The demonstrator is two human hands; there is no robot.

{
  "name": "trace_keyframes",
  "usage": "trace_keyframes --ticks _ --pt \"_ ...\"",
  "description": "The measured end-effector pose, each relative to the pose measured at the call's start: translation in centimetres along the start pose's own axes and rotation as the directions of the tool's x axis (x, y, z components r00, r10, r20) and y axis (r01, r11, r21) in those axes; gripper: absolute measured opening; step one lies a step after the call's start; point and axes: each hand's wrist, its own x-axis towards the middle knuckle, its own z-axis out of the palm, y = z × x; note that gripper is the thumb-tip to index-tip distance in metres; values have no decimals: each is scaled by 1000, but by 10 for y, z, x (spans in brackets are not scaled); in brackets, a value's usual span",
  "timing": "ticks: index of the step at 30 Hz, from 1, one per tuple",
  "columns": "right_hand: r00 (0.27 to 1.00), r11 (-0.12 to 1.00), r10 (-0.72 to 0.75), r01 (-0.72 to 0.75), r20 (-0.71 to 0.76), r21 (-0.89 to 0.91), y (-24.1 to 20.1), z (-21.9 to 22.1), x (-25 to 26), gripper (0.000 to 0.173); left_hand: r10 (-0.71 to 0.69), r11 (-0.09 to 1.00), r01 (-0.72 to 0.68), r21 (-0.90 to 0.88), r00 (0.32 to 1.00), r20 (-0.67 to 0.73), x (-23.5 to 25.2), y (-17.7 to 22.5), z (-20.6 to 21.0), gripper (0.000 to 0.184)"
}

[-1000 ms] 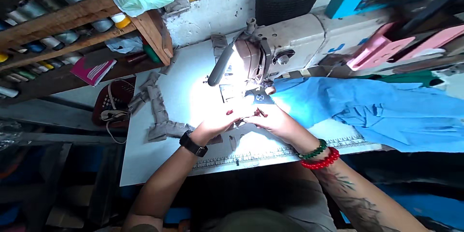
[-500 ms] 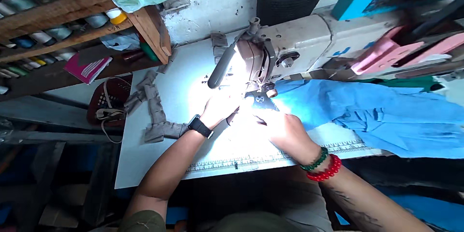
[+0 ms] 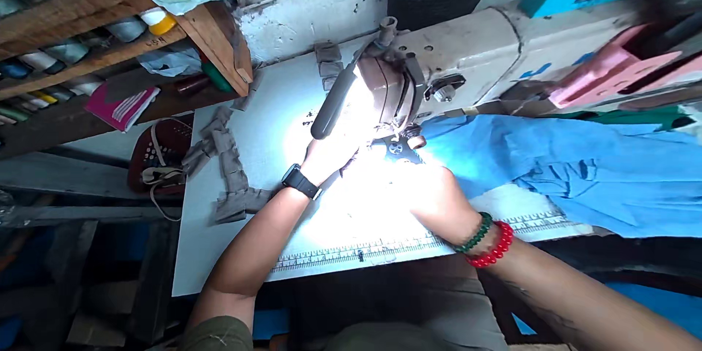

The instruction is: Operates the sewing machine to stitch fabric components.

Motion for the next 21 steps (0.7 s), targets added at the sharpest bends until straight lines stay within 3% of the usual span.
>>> trace_keyframes --ticks 3,4,6,8,10,12,14,17,21 --pt "999 998 6 -3 38 -59 -2 -2 -2 19 19 999 -15 40 996 -91 5 -6 -3 29" --pt "999 997 24 -22 26 -76 -4 -4 -6 30 -20 998 26 65 995 -95 9 -15 -3 29" --pt "993 991 104 -99 56 -96 -11 -9 -13 32 -80 988 84 128 996 -35 15 -35 -9 34" --pt "982 989 151 -151 112 -7 -16 -12 -17 31 -14 996 8 92 998 65 -1 -34 -29 33" --pt "990 990 88 -100 108 104 -23 -10 -14 27 71 997 -73 24 992 104 -28 -23 -42 28" --pt "1000 982 -6 3 16 186 -31 -2 -4 24 44 998 -38 -55 993 107 -55 -5 -50 28" --pt "999 961 -11 -1 41 276 -38 6 13 30 -1 997 9 -79 996 94 -64 0 -46 30" --pt "998 948 -38 23 40 319 -43 16 38 23 -19 997 25 -75 996 89 -66 -1 -40 29" --pt "1000 867 5 9 -27 498 -32 17 32 25 26 993 -20 -114 998 58 -68 -11 -43 21"
